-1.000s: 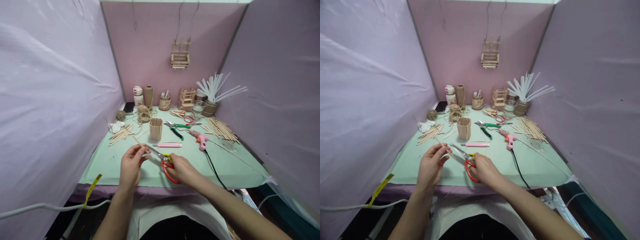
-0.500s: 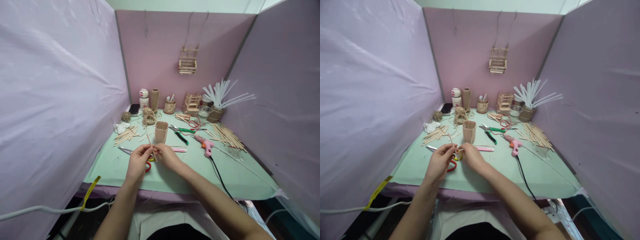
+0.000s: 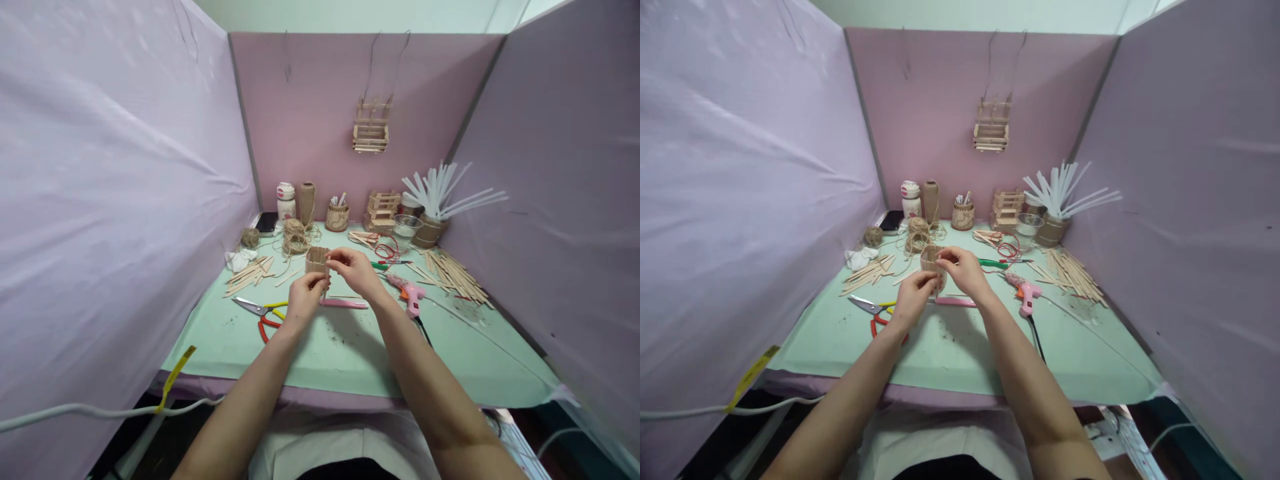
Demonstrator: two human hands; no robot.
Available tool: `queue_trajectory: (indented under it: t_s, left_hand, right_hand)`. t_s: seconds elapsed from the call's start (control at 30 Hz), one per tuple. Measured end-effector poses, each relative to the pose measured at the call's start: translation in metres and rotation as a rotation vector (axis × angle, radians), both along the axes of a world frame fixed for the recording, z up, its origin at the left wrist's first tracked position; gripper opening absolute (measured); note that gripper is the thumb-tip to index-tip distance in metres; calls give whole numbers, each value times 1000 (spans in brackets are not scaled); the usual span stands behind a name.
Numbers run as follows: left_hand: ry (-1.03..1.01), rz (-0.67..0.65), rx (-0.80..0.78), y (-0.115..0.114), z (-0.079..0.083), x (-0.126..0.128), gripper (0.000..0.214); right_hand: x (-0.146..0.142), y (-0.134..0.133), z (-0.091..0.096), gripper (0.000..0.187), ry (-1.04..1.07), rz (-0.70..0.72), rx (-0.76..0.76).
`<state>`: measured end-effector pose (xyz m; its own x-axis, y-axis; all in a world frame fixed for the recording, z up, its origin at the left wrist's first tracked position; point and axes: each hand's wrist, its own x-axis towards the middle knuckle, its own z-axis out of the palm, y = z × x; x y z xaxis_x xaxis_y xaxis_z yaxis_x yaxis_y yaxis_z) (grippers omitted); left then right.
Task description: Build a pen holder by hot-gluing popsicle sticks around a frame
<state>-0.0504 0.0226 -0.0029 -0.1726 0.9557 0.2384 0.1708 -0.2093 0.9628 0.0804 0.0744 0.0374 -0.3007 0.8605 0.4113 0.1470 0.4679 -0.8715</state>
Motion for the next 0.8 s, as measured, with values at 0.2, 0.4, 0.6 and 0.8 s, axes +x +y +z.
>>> queue_trajectory:
  t_s: [0.2,0.4,0.6,0.8]
  left_hand:
    - [325,156,209,13,3,-14,17]
    - [672,-4,368,24,19,-39,41]
    - [881,-196,191,39,25,-41,36]
    - [950,-158,130,41,27,-39,31]
  right_hand:
    - [4,5,-14,13,14,-92,174]
    - [8,6,-27,16,-25,-109,291]
    - [10,7,-36,17,-130,-104,355]
    - [11,6,-41,16,-141,-81,366]
